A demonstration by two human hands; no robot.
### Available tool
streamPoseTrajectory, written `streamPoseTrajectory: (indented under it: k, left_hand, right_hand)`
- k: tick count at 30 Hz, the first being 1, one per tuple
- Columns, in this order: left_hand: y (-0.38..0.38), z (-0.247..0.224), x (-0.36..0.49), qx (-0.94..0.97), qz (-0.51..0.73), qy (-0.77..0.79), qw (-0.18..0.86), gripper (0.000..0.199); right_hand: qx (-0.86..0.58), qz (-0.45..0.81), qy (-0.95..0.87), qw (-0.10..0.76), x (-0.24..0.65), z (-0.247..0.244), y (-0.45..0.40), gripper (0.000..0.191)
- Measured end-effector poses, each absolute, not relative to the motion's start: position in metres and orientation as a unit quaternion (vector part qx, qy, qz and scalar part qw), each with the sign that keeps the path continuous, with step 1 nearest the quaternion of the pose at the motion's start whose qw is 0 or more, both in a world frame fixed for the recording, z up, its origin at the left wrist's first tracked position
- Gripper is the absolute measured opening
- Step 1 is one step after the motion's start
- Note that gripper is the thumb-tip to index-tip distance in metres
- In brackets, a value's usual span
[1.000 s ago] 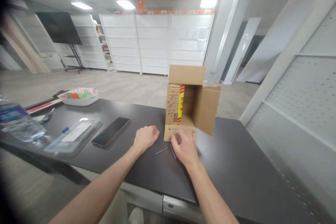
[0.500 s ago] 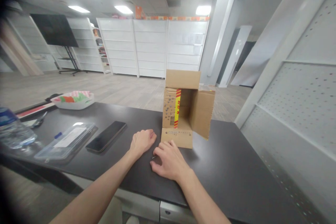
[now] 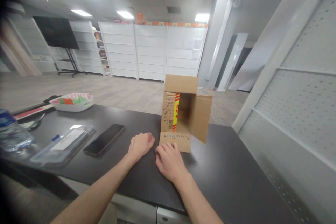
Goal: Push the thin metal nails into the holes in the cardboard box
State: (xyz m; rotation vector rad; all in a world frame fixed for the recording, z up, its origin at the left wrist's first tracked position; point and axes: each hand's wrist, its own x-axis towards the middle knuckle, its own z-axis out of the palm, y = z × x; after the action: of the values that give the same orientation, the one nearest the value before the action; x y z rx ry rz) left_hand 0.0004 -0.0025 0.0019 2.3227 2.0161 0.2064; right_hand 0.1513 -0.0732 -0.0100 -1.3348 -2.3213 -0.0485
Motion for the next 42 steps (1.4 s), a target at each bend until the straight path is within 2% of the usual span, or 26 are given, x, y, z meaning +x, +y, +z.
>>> streamPoseTrajectory:
  k: [4, 8, 18, 24, 31, 39, 42]
  left_hand:
    - [-0.002, 0.002, 0.001, 0.748, 0.066, 0.660, 0.031, 0.037]
    - [-0.002, 0.002, 0.002, 0.746, 0.065, 0.662, 0.035, 0.037]
    - [0.001, -0.002, -0.001, 0.750, 0.071, 0.657, 0.030, 0.039]
    - [0.000, -0.003, 0.000, 0.752, 0.074, 0.655, 0.017, 0.038]
    - [0.000, -0.002, -0.001, 0.752, 0.067, 0.655, 0.020, 0.038]
    - [0.001, -0.003, -0.001, 0.755, 0.072, 0.652, 0.024, 0.039]
    - [0.001, -0.003, -0.002, 0.755, 0.070, 0.651, 0.033, 0.040]
  right_hand:
    - [-0.510, -0.043, -0.830, 0.223, 0.152, -0.013, -0.070, 0.012]
    - [-0.547, -0.085, -0.809, 0.198, 0.151, -0.012, -0.070, 0.004]
    - [-0.580, -0.096, -0.797, 0.140, 0.145, -0.011, -0.070, 0.012]
    - [-0.581, -0.100, -0.792, 0.159, 0.146, -0.014, -0.069, 0.014]
    - [-0.572, -0.043, -0.764, 0.294, 0.158, -0.021, -0.060, 0.021]
    - [-0.558, 0.044, -0.633, 0.536, 0.181, -0.020, -0.053, 0.024]
    - [-0.563, 0.056, -0.563, 0.602, 0.184, -0.015, -0.055, 0.024]
